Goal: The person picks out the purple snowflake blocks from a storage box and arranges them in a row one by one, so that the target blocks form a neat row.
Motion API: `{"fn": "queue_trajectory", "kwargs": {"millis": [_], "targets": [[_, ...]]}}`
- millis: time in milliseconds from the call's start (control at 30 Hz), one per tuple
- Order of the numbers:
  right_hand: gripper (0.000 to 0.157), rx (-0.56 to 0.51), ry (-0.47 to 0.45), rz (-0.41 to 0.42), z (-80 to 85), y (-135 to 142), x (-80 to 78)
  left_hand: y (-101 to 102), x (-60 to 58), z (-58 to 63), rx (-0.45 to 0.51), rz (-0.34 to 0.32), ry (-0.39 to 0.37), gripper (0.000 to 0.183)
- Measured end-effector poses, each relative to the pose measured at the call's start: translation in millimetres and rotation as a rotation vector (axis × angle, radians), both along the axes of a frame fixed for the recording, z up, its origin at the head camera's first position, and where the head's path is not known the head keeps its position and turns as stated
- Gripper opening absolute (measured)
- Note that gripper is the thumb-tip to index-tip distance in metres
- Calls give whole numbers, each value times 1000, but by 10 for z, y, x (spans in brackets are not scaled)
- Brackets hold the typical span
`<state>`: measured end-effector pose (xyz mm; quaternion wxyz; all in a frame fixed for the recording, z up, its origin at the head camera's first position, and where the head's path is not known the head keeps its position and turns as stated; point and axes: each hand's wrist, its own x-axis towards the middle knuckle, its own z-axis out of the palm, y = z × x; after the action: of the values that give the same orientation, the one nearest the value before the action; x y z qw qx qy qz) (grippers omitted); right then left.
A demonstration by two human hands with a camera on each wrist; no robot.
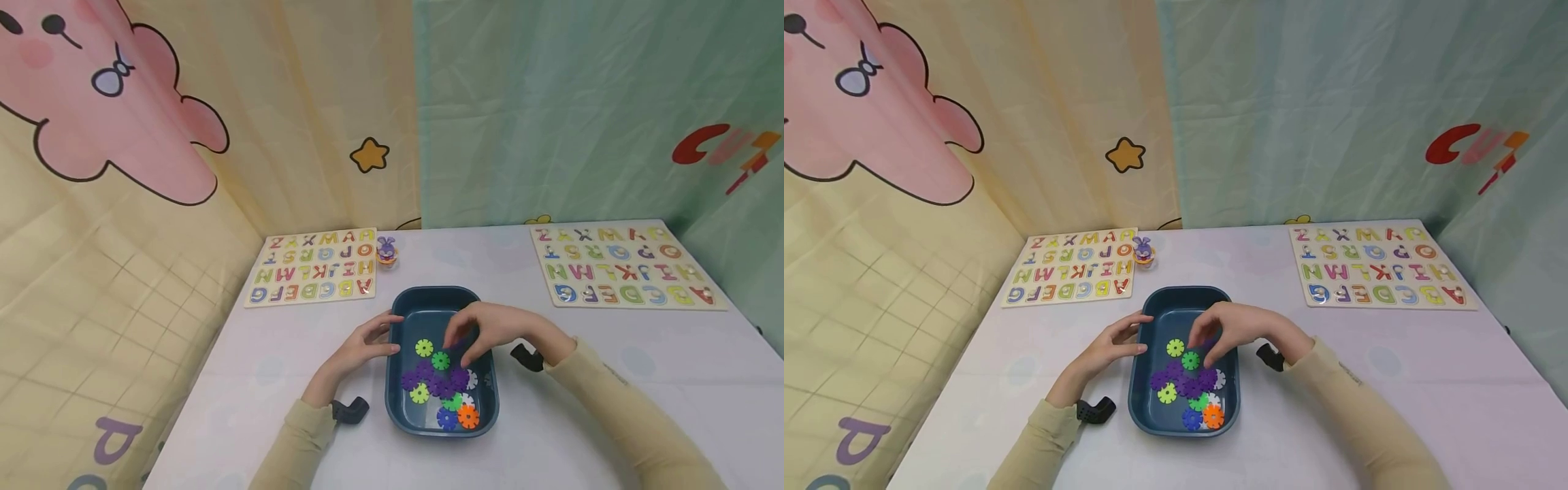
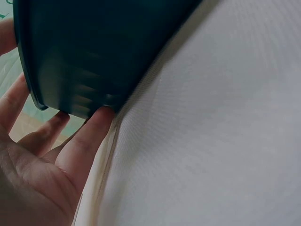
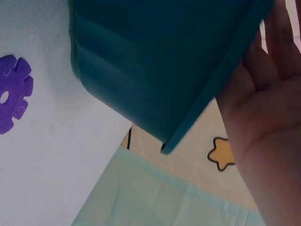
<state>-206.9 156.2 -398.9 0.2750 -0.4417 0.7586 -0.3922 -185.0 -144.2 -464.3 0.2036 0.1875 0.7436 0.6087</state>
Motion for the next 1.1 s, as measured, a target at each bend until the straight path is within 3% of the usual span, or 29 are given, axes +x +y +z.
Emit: {"fn": "queue_trajectory", "kwargs": {"millis": [200, 367, 700, 1100], "targets": [[28, 33, -81, 138, -49, -113, -72, 6, -14, 7, 4, -6, 6, 55], [27, 100, -105, 205, -129, -197, -97, 5, -21, -6, 2, -18, 8, 54], [26, 214, -142, 212, -199, -312, -92, -13, -14, -21, 0, -8, 6, 53], [30, 330, -40, 171, -239, -373, -51, -3, -25, -32, -3, -13, 13, 54]]}}
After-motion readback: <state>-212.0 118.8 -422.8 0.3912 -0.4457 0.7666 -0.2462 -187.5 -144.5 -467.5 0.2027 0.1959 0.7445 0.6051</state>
